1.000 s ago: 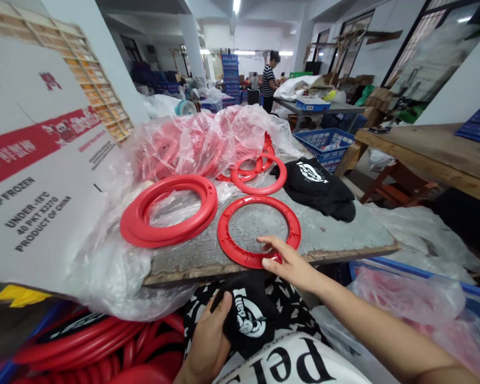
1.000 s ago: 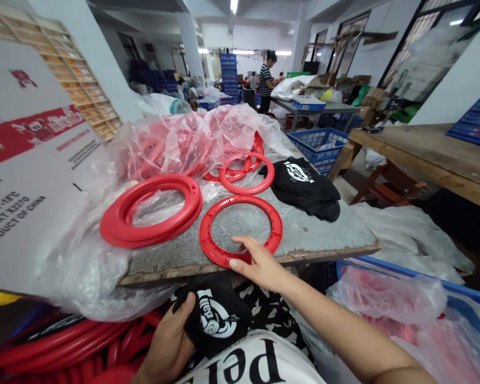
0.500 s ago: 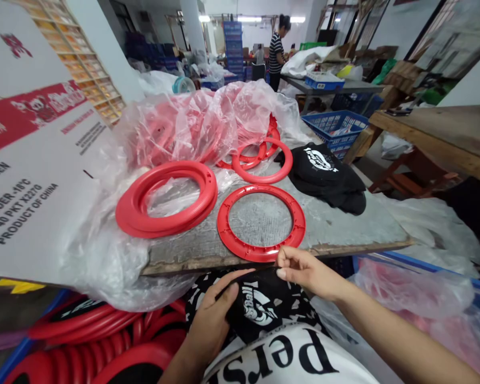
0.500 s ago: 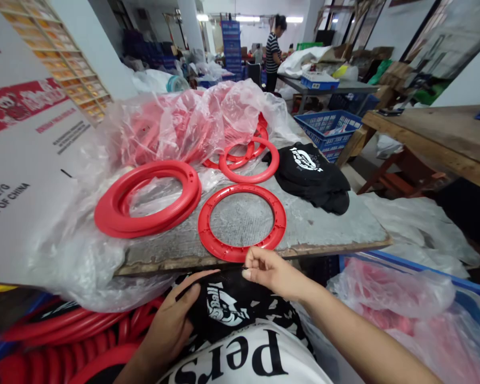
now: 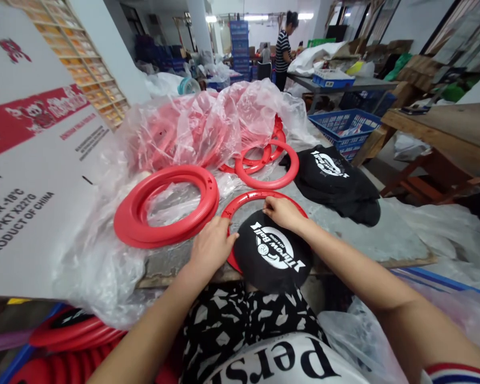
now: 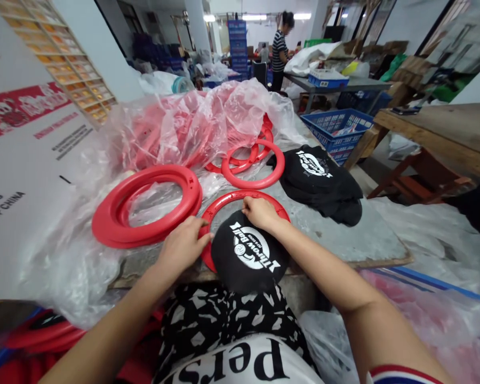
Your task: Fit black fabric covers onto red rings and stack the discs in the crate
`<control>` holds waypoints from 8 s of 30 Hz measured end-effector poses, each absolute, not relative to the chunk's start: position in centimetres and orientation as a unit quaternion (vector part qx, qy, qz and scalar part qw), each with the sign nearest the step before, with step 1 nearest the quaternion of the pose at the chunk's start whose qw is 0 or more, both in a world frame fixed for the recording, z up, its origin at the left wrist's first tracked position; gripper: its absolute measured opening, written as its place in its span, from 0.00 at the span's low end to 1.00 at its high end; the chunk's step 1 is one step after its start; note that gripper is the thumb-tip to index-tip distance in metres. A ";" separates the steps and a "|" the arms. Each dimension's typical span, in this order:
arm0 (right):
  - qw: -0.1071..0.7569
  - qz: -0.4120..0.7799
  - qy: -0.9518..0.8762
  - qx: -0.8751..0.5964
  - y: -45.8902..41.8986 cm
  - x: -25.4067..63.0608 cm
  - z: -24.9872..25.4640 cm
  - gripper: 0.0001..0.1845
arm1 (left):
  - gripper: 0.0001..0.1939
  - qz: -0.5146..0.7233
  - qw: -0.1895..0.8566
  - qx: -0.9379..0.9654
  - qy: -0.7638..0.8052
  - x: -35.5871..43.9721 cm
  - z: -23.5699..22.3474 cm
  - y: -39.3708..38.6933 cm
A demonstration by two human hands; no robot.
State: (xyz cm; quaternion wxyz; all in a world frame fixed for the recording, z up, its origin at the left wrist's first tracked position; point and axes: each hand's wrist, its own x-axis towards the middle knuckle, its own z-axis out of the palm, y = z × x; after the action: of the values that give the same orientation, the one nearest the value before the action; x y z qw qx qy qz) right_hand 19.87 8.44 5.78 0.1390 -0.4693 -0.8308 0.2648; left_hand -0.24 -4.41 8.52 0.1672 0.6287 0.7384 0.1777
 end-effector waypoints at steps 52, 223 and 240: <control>0.122 0.225 -0.789 -0.559 17.5 18.5 1.3 0.08 | 0.08 0.176 0.172 0.663 0.707 2.4 0.4 14.2; 0.070 -0.019 -0.891 -0.449 4.4 22.1 2.4 0.12 | 0.13 0.292 0.251 0.725 0.571 3.6 6.6 -8.5; 0.250 0.130 -0.834 -0.474 4.8 23.2 2.5 0.07 | 0.10 0.157 0.259 0.711 0.635 4.4 4.3 4.0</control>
State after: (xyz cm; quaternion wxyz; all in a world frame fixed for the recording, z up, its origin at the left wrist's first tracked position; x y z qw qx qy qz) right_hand 23.23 4.77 2.47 0.2503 -0.4744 -0.8339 0.1302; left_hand 4.37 3.96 4.27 0.2593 0.7108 0.6346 0.1574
